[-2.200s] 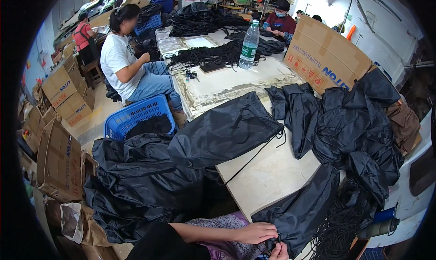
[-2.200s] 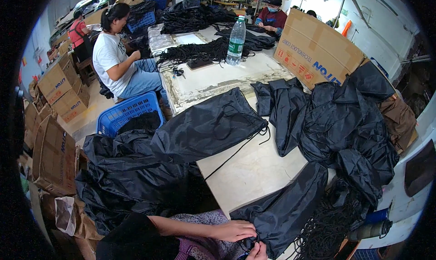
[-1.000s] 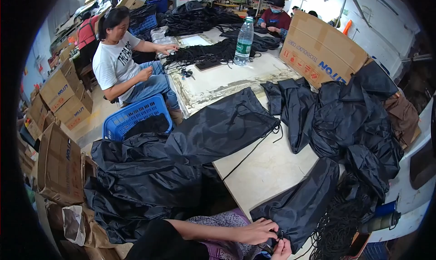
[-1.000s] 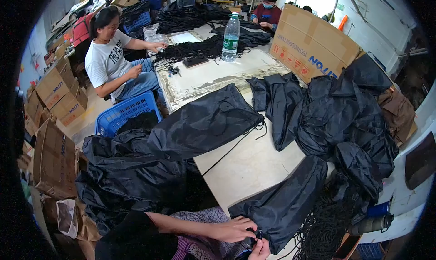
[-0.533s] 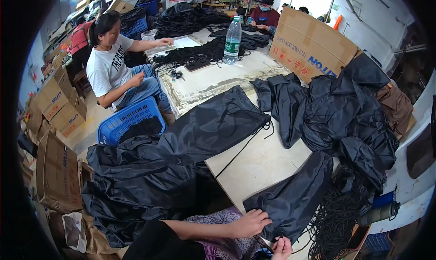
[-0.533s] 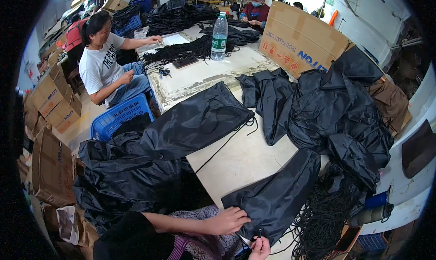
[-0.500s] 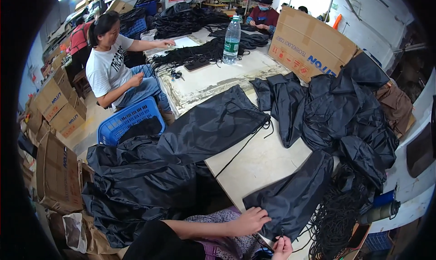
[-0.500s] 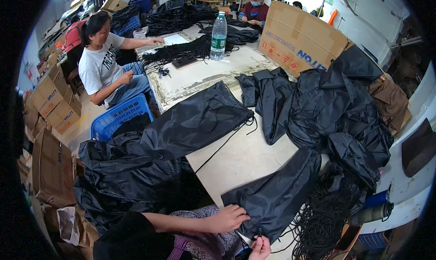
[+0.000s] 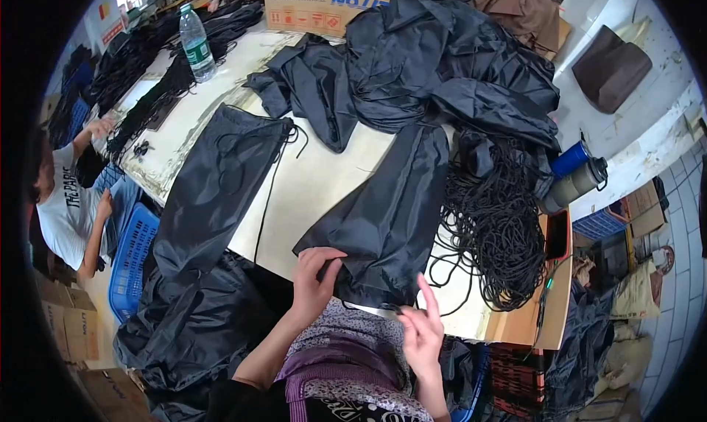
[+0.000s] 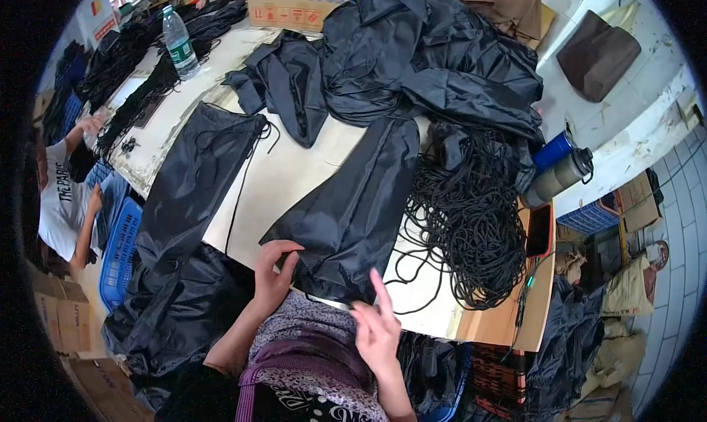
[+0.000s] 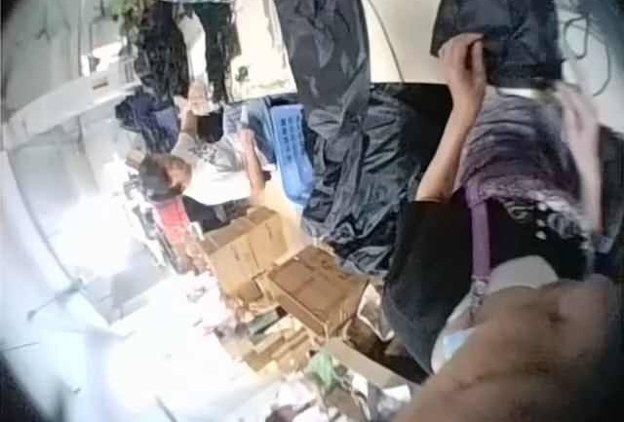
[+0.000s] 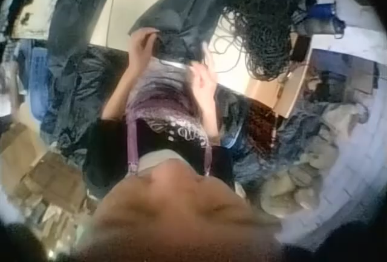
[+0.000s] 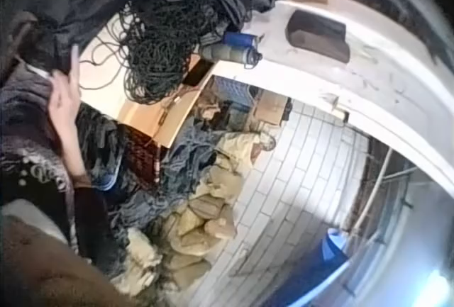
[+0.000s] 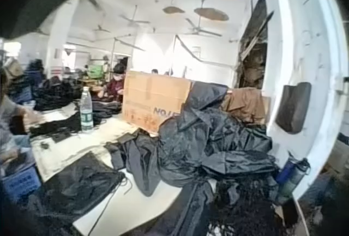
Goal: The person is sorting and preparing black fabric bags and organizing black cords.
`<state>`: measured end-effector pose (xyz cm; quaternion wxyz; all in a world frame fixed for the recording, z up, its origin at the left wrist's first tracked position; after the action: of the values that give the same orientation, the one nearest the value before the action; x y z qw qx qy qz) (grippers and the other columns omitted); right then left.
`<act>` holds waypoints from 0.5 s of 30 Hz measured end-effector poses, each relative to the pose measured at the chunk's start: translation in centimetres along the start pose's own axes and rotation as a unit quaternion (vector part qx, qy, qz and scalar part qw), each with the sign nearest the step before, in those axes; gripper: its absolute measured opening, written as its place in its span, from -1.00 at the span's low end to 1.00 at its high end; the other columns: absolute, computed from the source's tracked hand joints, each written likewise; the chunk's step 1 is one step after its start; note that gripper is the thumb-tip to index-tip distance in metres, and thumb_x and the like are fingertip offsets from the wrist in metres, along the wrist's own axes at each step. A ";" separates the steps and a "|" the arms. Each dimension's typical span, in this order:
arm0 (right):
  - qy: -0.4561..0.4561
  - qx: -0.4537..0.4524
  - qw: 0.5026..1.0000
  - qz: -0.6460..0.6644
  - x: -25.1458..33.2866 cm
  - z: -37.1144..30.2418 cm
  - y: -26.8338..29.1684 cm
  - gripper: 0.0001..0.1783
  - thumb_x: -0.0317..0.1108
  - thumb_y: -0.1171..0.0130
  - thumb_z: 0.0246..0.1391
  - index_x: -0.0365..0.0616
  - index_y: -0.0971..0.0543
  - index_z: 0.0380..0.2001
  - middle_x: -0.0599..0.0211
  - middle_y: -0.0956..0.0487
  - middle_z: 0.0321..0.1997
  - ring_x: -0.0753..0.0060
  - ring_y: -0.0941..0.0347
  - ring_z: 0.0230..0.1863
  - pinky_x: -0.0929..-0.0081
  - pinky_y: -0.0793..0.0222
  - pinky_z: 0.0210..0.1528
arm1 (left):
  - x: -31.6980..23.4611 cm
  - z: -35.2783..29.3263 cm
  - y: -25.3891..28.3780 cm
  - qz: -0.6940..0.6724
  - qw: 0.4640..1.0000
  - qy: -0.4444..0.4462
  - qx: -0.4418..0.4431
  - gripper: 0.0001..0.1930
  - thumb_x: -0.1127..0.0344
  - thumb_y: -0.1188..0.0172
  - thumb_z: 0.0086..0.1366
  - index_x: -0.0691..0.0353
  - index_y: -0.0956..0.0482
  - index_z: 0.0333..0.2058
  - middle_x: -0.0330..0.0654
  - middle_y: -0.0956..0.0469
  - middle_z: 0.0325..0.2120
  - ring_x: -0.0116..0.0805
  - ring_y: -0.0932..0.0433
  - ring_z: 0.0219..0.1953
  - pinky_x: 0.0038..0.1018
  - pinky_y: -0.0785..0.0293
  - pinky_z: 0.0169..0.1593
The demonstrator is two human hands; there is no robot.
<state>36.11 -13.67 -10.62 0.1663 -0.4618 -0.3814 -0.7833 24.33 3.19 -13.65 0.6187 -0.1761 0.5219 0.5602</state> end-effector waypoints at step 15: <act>-0.070 -0.166 0.982 0.063 -3.3 2.5 2.0 -0.88 -0.50 -0.03 0.03 -0.36 -0.46 -0.51 0.26 -0.43 -0.44 0.54 -0.31 -0.45 0.67 -0.20 -0.34 | 4.3 0.5 2.4 0.253 0.966 0.029 -0.048 -0.26 0.65 -0.17 -0.33 0.18 -0.29 0.00 -0.06 -0.32 -0.06 -0.06 -0.27 0.02 -0.26 -0.08 0.09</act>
<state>40.55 -13.35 -11.84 0.1093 -0.5599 -0.2263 -0.7896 21.75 6.55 -16.20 0.4328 -0.0839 0.5396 0.7173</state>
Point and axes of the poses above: each hand's wrist, its own z-axis towards the middle knuckle, its own y-axis out of the back of the hand, x = y × z, the point moved 3 cm from there along z, towards the middle knuckle
